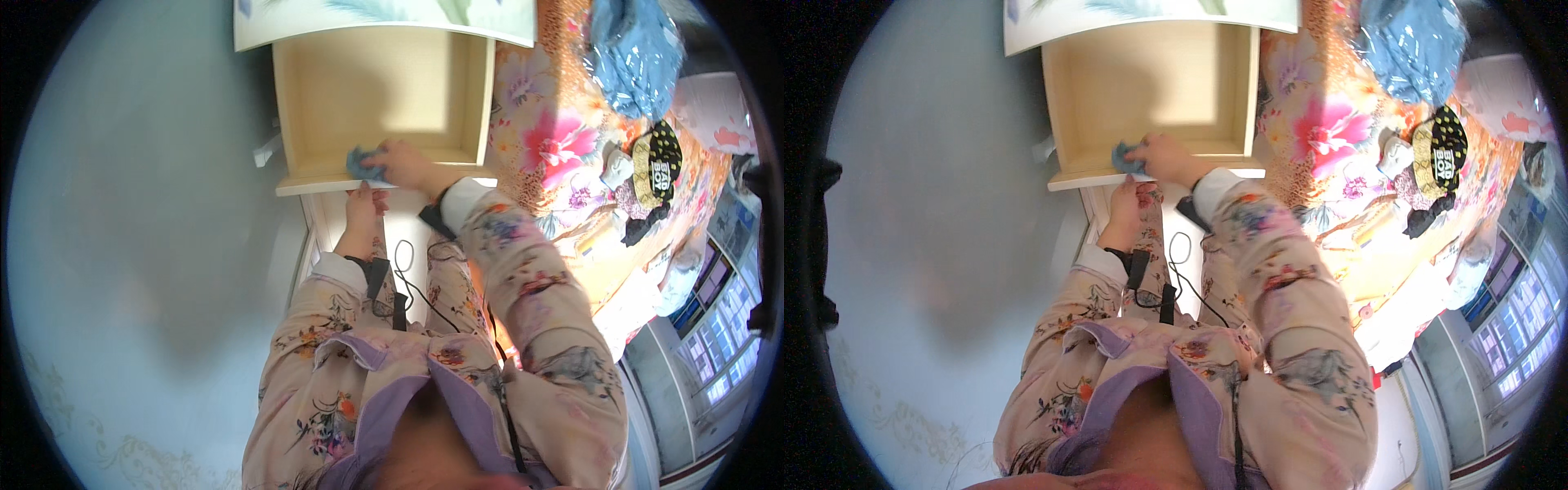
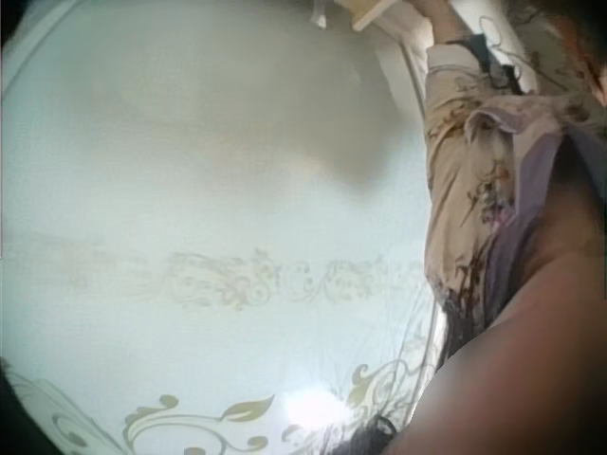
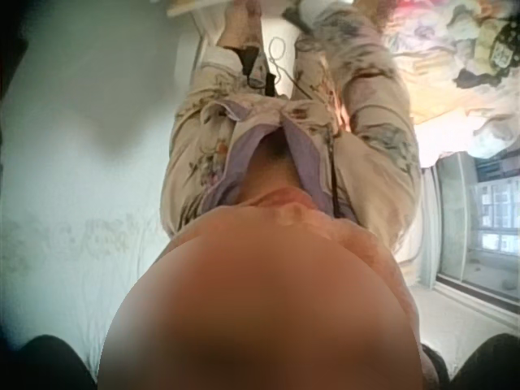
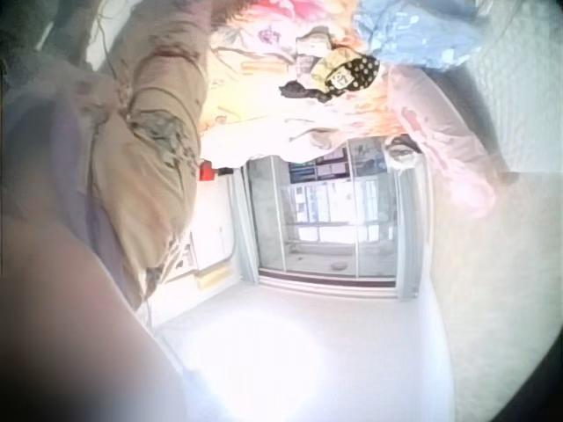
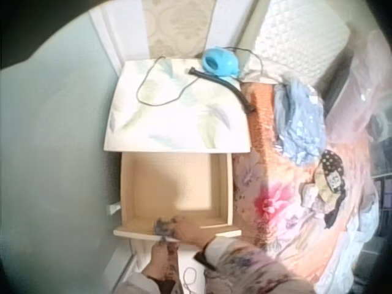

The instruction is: The person wipes the inside of a nightstand drawer and its top surface with a blue cloth, then places a small fan and a cap into the drawer. The person also wipes the top of the nightstand and moves items on the bed.

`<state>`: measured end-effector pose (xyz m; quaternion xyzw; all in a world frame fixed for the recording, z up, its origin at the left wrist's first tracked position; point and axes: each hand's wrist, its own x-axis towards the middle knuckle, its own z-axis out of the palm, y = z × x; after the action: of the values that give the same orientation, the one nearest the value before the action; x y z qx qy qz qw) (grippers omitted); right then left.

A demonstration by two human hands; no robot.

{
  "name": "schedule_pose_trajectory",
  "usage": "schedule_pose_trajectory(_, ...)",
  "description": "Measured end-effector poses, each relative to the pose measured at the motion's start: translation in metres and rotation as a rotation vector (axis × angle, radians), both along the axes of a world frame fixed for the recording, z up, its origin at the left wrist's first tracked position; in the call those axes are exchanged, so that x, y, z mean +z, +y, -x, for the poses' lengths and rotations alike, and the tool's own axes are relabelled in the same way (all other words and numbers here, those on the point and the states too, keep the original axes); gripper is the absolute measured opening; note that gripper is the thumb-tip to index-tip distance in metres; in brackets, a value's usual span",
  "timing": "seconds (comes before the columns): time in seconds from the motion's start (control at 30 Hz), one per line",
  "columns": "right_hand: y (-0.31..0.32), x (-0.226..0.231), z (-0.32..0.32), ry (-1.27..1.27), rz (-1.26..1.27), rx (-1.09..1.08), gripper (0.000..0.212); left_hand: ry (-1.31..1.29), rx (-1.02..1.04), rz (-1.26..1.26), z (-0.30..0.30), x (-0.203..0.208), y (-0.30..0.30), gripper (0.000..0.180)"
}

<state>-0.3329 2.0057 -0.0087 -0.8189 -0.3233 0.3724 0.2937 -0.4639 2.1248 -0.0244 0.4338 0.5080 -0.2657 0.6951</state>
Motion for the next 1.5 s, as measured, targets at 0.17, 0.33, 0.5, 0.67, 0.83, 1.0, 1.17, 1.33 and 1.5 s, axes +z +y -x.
schedule_pose_trajectory(0.17, -0.058, 0.022, 0.014, -0.116, 0.285, -0.123, 0.033, -0.061, 0.032, 0.024, -0.001, -0.003, 0.000, 0.041)
schedule_pose_trajectory(0.33, -0.183, 0.106, 0.021, -0.247, 0.283, -0.362, 0.042, -0.075, 0.080, -0.013, -0.023, -0.007, 0.004, 0.041)
schedule_pose_trajectory(0.5, -0.263, 0.135, 0.097, 0.157, 0.078, -0.999, 0.036, -0.229, 0.084, 0.048, -0.083, -0.012, 0.012, 0.037)
schedule_pose_trajectory(0.67, -0.263, 0.107, 0.165, 0.417, -0.109, -1.182, 0.036, -0.385, 0.139, 0.089, -0.118, 0.016, 0.000, 0.025)
schedule_pose_trajectory(0.83, -0.217, 0.119, 0.172, 0.497, -0.109, -1.162, 0.032, -0.318, -0.180, 0.147, -0.068, 0.066, -0.017, 0.035)
schedule_pose_trajectory(1.0, -0.171, 0.165, 0.154, 0.809, -0.243, -1.125, 0.029, -0.308, -0.523, 0.262, 0.026, 0.114, -0.051, 0.053)
schedule_pose_trajectory(1.17, -0.126, 0.187, 0.143, 1.265, -0.545, -1.265, 0.032, -0.390, -0.285, 0.246, 0.047, 0.145, -0.056, 0.074)
schedule_pose_trajectory(1.33, -0.090, 0.180, 0.139, 1.348, -0.514, -1.234, 0.039, -0.267, -0.092, 0.585, 0.027, 0.156, -0.023, 0.056)
schedule_pose_trajectory(1.5, -0.073, 0.132, 0.138, 1.207, -0.430, -1.192, 0.036, -0.157, 0.053, 0.326, 0.037, 0.115, -0.018, 0.043)
